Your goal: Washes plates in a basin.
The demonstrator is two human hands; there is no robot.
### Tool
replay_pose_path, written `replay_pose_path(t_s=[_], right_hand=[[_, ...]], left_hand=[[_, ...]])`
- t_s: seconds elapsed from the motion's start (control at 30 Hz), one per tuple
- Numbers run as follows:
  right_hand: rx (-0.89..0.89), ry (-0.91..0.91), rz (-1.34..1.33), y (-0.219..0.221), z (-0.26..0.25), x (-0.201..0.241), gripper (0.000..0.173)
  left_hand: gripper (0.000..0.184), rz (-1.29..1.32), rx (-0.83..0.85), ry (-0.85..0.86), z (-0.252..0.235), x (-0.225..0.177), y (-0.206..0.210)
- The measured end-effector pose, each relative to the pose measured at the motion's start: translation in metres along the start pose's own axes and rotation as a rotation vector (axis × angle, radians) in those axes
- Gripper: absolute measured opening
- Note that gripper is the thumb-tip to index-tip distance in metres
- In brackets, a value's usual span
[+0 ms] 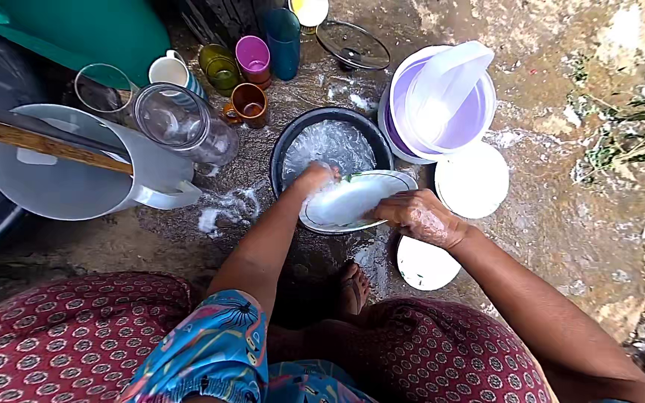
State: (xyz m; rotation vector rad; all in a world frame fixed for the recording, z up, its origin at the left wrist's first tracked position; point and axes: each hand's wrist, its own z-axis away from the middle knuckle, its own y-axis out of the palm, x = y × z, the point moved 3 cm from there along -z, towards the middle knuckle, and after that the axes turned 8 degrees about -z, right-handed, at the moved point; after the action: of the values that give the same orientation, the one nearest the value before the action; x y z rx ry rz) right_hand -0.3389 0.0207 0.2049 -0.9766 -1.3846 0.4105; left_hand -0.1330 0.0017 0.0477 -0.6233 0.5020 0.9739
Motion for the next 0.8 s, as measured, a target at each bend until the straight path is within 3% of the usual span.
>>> replay_pose_path(t_s=[0.1,0.2,0.27,0.3,0.37,0.4,0.47,0.57,0.6,0.67,0.7,0.73,0.8], right_hand=[[-0.196,0.24,-0.145,-0.024,0.0,-0.008,0.027],[-0.481,0.608,-0.24,-0.034,0.004,-0.025,0.031],[-0.66,0.766,-0.316,-0.032,0.005,-0.042,0.029],[-0.725,0.816,-0.359,-0.03,0.005,-0.052,0.029],[-0.783,0.889,-0.442,-0.022,0.003,-0.067,0.026],[-0.784,0.915,-0.472,-0.02,0.001,-0.072,0.026],[-0.733,0.958,-0.535,-0.018,-0.007,-0.079,0.026],[-0.592,0.963,-0.649,-0.012,-0.023,-0.078,0.022],[-0.558,0.9,-0.681,-0.01,-0.029,-0.074,0.018],[-0.526,0.655,-0.665,-0.009,-0.041,-0.063,0.008],[-0.51,0.55,-0.637,-0.008,-0.046,-0.058,0.015],[-0.502,0.514,-0.607,-0.009,-0.05,-0.051,0.018],[-0.471,0.631,-0.646,-0.01,-0.055,-0.043,0.01]], left_hand=[[0.05,0.253,-0.191,0.119,-0.006,0.002,-0.023],[0.054,0.316,-0.662,0.195,-0.003,0.017,-0.036],[0.053,0.3,-0.879,0.112,-0.003,0.029,-0.024],[0.053,0.375,-0.875,0.007,-0.002,0.033,-0.011],[0.051,0.811,-0.611,-0.21,0.001,0.037,0.019],[0.046,1.059,-0.409,-0.203,0.003,0.035,0.031],[0.037,1.299,-0.027,0.041,0.011,0.009,0.04],[0.054,1.012,0.396,0.425,0.053,-0.066,0.022],[0.056,0.831,0.443,0.481,0.067,-0.092,0.01],[0.053,0.475,0.363,0.459,0.093,-0.138,-0.013],[0.05,0.306,0.299,0.447,0.102,-0.153,-0.022],[0.046,0.161,0.251,0.442,0.109,-0.162,-0.029],[0.042,-0.044,0.186,0.435,0.115,-0.17,-0.043]])
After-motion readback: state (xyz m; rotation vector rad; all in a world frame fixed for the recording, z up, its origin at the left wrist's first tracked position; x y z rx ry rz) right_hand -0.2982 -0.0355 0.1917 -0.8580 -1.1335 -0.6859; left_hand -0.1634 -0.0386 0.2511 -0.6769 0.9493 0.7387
